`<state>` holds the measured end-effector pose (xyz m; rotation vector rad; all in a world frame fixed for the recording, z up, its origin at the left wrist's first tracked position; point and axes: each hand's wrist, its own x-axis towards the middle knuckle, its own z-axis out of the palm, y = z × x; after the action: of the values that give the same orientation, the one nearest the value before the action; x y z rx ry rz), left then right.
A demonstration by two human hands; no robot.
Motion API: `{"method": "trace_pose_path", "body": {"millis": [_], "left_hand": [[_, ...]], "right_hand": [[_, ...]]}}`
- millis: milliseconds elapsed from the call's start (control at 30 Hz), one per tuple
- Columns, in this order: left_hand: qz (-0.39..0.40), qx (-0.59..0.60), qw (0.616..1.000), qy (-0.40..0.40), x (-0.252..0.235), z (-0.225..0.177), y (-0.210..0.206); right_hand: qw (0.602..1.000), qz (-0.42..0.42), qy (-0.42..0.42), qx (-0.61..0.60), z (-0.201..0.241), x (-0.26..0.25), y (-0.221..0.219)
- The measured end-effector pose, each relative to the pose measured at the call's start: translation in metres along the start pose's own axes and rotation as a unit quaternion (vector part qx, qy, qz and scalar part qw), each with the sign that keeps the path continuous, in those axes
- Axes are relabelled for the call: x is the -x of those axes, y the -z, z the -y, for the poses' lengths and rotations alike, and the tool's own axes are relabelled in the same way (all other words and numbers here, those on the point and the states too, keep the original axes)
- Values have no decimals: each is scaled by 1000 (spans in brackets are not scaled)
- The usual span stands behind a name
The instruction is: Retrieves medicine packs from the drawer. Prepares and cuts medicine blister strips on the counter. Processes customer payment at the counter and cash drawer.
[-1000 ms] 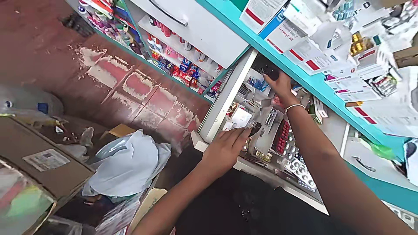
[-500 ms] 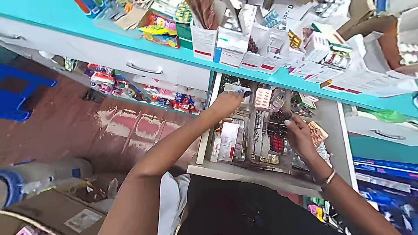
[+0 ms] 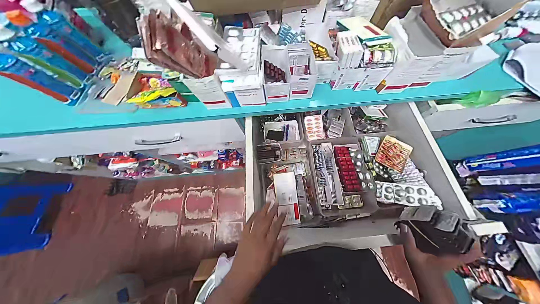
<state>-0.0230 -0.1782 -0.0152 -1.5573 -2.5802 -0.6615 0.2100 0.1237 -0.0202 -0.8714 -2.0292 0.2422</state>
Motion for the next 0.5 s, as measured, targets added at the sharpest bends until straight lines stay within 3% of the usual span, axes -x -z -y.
{"method": "trace_pose_path", "body": {"millis": [67,200,367,500], "left_hand": [[-100,-61,993,-20,24,2,-23],[-208,-95,973,-32,6,5,-16],[-277,-146,950,-10,-51,34,-18],[-320,-210,924,-21,-119,91,-29]], "right_hand": [[1000,-15,5,3,8,1,-12],[999,6,-30,-10,17,-14,-19],[999,13,-23,-35,36,-66,-57],[973,-71,40,-215,27,-114,-136]]}}
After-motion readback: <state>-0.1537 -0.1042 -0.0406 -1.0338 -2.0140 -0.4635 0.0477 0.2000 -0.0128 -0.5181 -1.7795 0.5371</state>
